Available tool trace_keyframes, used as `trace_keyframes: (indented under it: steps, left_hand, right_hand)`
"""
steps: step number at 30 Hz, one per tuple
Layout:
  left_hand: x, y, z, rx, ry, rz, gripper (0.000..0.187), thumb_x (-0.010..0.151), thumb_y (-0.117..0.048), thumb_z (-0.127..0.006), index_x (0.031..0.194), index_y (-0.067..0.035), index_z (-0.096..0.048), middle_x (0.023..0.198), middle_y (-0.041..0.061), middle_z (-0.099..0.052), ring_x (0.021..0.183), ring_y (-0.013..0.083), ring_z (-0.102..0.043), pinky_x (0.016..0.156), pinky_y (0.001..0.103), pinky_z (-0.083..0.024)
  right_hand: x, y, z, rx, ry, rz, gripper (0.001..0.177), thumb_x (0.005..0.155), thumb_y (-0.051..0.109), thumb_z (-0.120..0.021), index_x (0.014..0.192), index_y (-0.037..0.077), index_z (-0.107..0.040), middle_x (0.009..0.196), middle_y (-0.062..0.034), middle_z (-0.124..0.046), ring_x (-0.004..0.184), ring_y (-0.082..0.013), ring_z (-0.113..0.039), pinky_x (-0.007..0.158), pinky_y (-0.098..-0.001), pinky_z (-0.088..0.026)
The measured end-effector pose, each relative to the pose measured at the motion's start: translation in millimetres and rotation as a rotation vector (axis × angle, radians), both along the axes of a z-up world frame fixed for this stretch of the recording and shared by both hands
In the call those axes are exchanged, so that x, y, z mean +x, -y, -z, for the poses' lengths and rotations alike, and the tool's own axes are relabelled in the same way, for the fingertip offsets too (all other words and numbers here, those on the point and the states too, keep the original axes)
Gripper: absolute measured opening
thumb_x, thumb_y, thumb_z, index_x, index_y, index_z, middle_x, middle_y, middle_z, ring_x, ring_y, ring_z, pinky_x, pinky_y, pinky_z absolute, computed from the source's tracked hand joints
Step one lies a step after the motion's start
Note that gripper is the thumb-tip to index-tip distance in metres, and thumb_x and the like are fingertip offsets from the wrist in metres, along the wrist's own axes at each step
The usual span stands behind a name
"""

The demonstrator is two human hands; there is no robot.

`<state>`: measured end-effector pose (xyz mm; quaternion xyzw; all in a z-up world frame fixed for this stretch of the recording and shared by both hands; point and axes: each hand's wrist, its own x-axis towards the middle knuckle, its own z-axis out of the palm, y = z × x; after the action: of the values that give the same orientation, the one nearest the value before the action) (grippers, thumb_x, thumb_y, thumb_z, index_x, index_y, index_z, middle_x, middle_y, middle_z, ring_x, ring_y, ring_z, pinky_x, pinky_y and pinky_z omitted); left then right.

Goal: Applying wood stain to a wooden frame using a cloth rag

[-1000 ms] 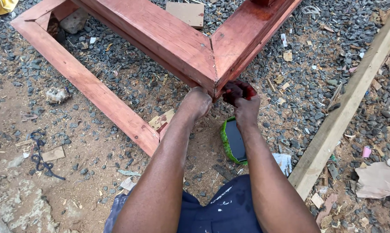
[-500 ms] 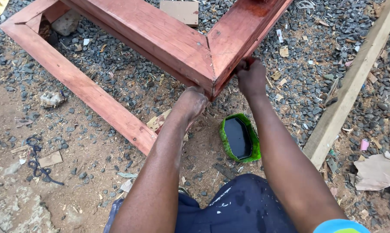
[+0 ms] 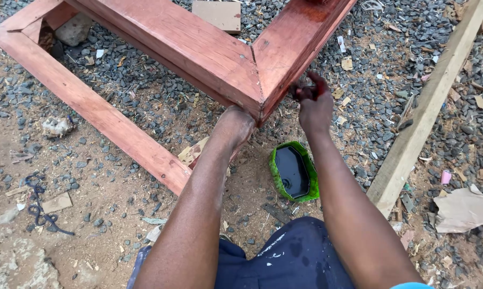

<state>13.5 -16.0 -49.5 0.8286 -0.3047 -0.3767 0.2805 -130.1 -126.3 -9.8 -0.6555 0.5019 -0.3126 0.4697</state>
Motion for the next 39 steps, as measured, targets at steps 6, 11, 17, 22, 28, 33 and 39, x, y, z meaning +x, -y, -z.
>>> trace_keyframes:
  steps: [6, 11, 17, 22, 28, 33, 39]
  left_hand:
    - [-7.9, -4.8, -46.6, 0.003, 0.431, 0.307, 0.034, 0.078, -0.016, -0.055, 0.098, -0.002, -0.08, 0.086, 0.019, -0.077, 0.096, 0.041, -0.075, 0.081, 0.049, -0.062]
    - [-2.0, -19.6, -40.1, -0.139, 0.415, 0.21, 0.031, 0.08, -0.024, -0.06, 0.094, -0.005, -0.08, 0.085, 0.018, -0.076, 0.096, 0.0407, -0.072, 0.076, 0.057, -0.06]
    - [-11.5, -16.5, -67.4, -0.034, 0.297, -0.06, 0.03, 0.081, -0.03, -0.058, 0.086, -0.01, -0.08, 0.081, 0.014, -0.075, 0.094, 0.038, -0.072, 0.072, 0.063, -0.057]
    - [-10.0, -13.9, -67.5, 0.061, 0.374, 0.121, 0.03, 0.083, -0.03, -0.06, 0.093, -0.011, -0.081, 0.086, 0.012, -0.077, 0.093, 0.0385, -0.074, 0.079, 0.053, -0.063]
    - [12.1, -17.2, -47.8, 0.013, 0.167, -0.041, 0.035, 0.084, -0.028, -0.053, 0.098, -0.011, -0.08, 0.098, 0.013, -0.077, 0.106, 0.0406, -0.069, 0.083, 0.064, -0.055]
    - [33.4, -13.5, -16.5, 0.121, 0.055, -0.104, 0.044, 0.082, -0.029, -0.052, 0.114, -0.01, -0.076, 0.111, 0.02, -0.074, 0.119, 0.042, -0.065, 0.101, 0.058, -0.052]
    - [37.9, -34.4, -26.1, 0.124, 0.006, -0.083, 0.045, 0.08, -0.028, -0.053, 0.118, -0.02, -0.076, 0.117, 0.015, -0.075, 0.123, 0.0396, -0.064, 0.101, 0.056, -0.053]
  right_hand:
    - [9.8, -51.6, 50.5, 0.195, -0.274, -0.069, 0.022, 0.089, 0.016, -0.069, 0.111, 0.015, -0.073, 0.091, -0.0121, -0.075, 0.094, -0.0317, -0.075, 0.092, -0.0489, -0.052]
    - [-17.5, -8.1, 105.4, 0.266, -0.424, -0.129, 0.032, 0.085, 0.028, -0.072, 0.116, 0.023, -0.073, 0.095, -0.0097, -0.075, 0.089, -0.0309, -0.075, 0.089, -0.0466, -0.054]
    - [-60.0, -0.9, 119.4, 0.719, 0.006, 0.106, 0.04, 0.094, 0.032, -0.057, 0.125, 0.01, -0.066, 0.101, -0.0077, -0.073, 0.096, -0.0255, -0.072, 0.09, -0.0353, -0.053]
    - [-85.1, 20.2, 205.0, 0.875, 0.181, 0.349, 0.041, 0.086, 0.017, -0.068, 0.116, -0.001, -0.048, 0.11, -0.0289, -0.069, 0.104, -0.058, -0.065, 0.08, -0.0683, -0.056]
    - [-61.9, -9.4, 125.4, 0.716, -0.197, 0.099, 0.028, 0.082, 0.014, -0.068, 0.104, -0.003, -0.069, 0.091, -0.0216, -0.07, 0.087, -0.039, -0.073, 0.067, -0.053, -0.061]
    - [-25.4, -36.1, 118.6, 0.608, 0.191, -0.194, 0.034, 0.085, 0.001, -0.076, 0.118, 0.002, -0.069, 0.105, -0.0211, -0.071, 0.091, -0.036, -0.074, 0.069, -0.0491, -0.067]
    - [28.1, 4.3, 244.6, 0.256, -0.183, -0.253, 0.038, 0.083, 0.002, -0.071, 0.119, 0.017, -0.072, 0.097, -0.0074, -0.075, 0.082, -0.0295, -0.075, 0.065, -0.0455, -0.064]
